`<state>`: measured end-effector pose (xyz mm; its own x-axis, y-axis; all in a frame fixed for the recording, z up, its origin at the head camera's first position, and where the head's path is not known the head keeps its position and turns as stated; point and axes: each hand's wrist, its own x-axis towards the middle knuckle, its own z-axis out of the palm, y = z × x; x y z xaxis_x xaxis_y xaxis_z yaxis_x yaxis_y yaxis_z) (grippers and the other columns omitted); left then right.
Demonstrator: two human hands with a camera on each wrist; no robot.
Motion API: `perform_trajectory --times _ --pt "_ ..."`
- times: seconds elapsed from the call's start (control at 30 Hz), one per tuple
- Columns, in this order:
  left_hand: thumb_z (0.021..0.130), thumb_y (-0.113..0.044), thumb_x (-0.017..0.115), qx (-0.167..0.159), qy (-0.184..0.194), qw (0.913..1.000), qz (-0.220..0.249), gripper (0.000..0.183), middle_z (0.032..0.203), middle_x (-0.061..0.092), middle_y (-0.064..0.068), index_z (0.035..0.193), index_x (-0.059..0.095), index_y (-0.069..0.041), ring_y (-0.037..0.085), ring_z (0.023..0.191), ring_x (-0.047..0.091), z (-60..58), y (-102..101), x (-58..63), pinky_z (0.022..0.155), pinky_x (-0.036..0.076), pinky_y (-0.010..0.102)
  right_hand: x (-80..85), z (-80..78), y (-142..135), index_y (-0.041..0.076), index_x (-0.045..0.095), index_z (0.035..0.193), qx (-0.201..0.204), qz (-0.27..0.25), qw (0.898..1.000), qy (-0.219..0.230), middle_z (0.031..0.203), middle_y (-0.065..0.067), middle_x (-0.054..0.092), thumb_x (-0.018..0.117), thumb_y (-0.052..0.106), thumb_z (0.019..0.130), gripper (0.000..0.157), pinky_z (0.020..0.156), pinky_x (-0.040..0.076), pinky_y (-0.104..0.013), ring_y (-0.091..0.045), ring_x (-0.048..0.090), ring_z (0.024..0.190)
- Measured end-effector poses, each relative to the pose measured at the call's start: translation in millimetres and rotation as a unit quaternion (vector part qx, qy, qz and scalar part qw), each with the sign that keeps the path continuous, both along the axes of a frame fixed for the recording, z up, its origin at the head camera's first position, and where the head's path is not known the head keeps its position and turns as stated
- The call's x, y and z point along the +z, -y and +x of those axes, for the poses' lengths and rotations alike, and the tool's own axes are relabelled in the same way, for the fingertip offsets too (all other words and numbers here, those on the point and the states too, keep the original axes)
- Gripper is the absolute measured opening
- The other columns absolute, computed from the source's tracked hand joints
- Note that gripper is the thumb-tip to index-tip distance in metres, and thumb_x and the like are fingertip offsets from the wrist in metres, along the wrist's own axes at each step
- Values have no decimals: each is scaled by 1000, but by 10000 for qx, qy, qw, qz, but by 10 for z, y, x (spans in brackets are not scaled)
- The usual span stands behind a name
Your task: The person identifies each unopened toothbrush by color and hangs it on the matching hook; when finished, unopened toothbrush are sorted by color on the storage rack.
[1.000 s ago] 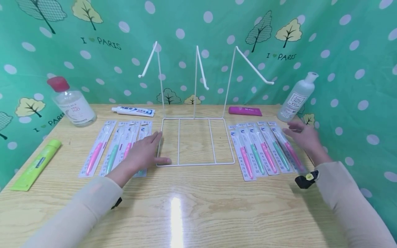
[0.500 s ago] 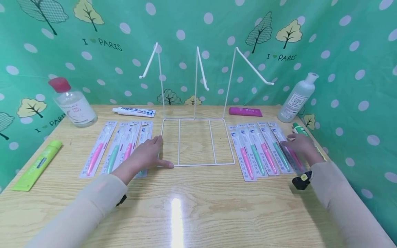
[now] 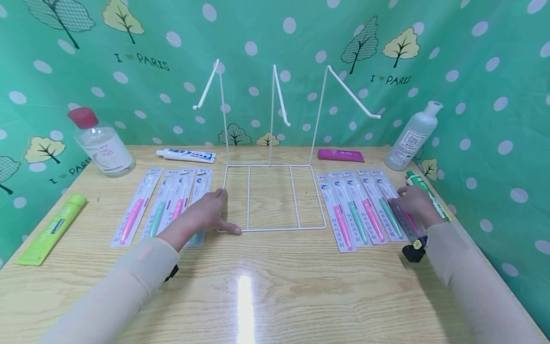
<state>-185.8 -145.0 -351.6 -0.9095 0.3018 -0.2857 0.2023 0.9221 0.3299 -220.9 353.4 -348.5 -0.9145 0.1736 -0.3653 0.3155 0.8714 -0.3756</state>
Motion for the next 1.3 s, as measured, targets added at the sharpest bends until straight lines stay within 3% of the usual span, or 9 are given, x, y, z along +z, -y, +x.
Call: perform_trajectory --times 0.43,0.77,1.03,1.17,1.3 --pt "59 -64 69 -289 -55 9996 -15 124 146 10 28 141 13 9 43 132 14 -16 38 -4 107 17 50 25 -15 -4 -11 43 118 -118 -80 9994 -320 107 -26 50 57 32 87 56 73 45 -44 -36 50 94" --pt "58 -66 69 -324 -43 9994 -147 125 147 10 27 141 13 8 43 132 14 -45 22 -8 107 17 50 249 106 -24 -10 48 115 161 -307 9923 -1193 103 -29 54 55 38 88 55 58 50 -32 -32 58 81" --pt "57 -66 70 -205 46 9996 -169 126 147 9 26 141 12 8 42 132 14 -38 28 3 107 18 49 587 234 72 -6 52 116 315 -631 9810 -1810 108 -31 54 55 43 88 58 58 51 -34 -34 59 84" --pt "56 -65 70 -187 56 9996 -189 126 146 9 27 141 13 8 42 132 15 -31 25 3 107 18 49 698 290 115 -2 53 118 329 -635 9770 -2010 108 -26 57 55 54 83 65 60 49 -31 -30 57 87" --pt "55 -66 70 -195 53 9995 -244 127 146 10 27 141 13 8 42 132 15 -35 18 -5 107 19 49 801 374 183 5 55 118 182 -1030 9730 -2057 110 -15 60 57 60 77 68 73 46 -35 -23 55 92"
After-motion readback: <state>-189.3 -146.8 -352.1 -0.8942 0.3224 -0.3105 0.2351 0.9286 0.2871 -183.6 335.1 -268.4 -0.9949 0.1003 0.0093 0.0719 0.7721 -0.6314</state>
